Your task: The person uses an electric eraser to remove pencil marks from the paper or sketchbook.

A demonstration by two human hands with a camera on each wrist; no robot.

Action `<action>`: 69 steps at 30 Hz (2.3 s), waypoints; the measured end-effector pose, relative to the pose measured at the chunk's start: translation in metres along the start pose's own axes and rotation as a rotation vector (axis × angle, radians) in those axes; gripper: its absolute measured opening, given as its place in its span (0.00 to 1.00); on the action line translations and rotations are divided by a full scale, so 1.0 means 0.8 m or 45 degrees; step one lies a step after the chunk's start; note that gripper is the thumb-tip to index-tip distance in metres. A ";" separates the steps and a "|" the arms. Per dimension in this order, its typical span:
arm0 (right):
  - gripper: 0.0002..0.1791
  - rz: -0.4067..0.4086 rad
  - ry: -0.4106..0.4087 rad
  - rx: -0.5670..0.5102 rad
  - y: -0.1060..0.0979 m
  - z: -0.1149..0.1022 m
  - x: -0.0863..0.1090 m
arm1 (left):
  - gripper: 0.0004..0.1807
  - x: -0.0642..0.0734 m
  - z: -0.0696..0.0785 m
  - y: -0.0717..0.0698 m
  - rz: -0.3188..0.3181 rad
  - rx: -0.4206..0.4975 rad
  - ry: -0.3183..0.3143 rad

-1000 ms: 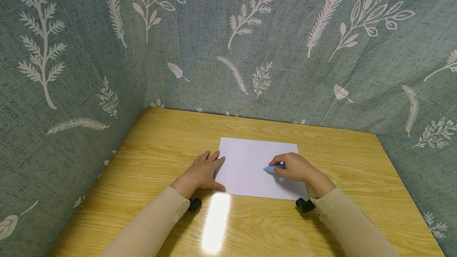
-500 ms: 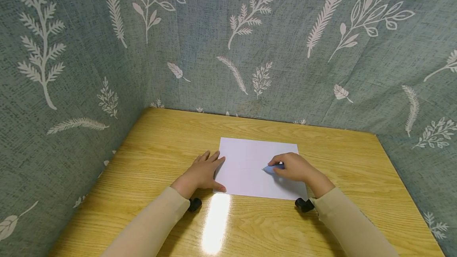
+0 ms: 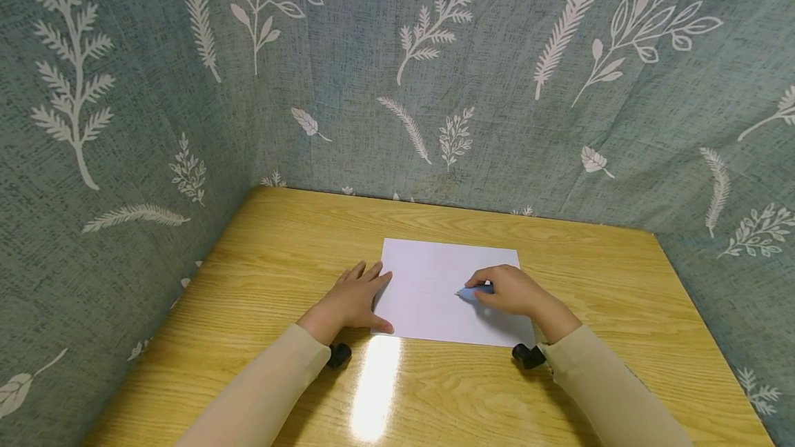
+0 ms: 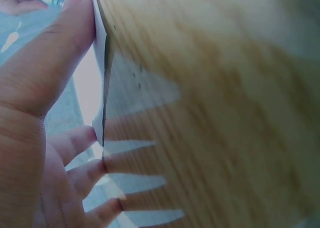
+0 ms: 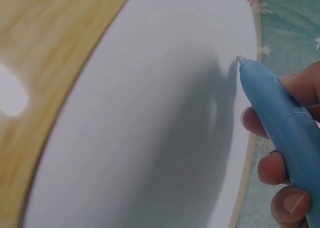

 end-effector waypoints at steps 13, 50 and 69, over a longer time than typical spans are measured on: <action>0.11 0.000 -0.015 0.008 -0.001 -0.005 -0.001 | 0.60 -0.001 -0.001 0.001 -0.001 -0.008 -0.007; 0.10 0.006 0.008 0.044 0.001 -0.009 -0.008 | 0.61 0.001 0.000 0.000 -0.009 -0.009 -0.010; 0.10 -0.006 -0.006 0.043 0.002 -0.013 -0.012 | 0.60 0.003 0.002 -0.001 0.007 0.013 -0.005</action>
Point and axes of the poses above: each hand's wrist, its own x-axis away from the middle knuckle, its own y-axis out of the palm, z = x × y, the point moved 10 cm from there along -x, towards the middle knuckle, and after that the axes turned 7 degrees about -z, right-handed, at the moved point
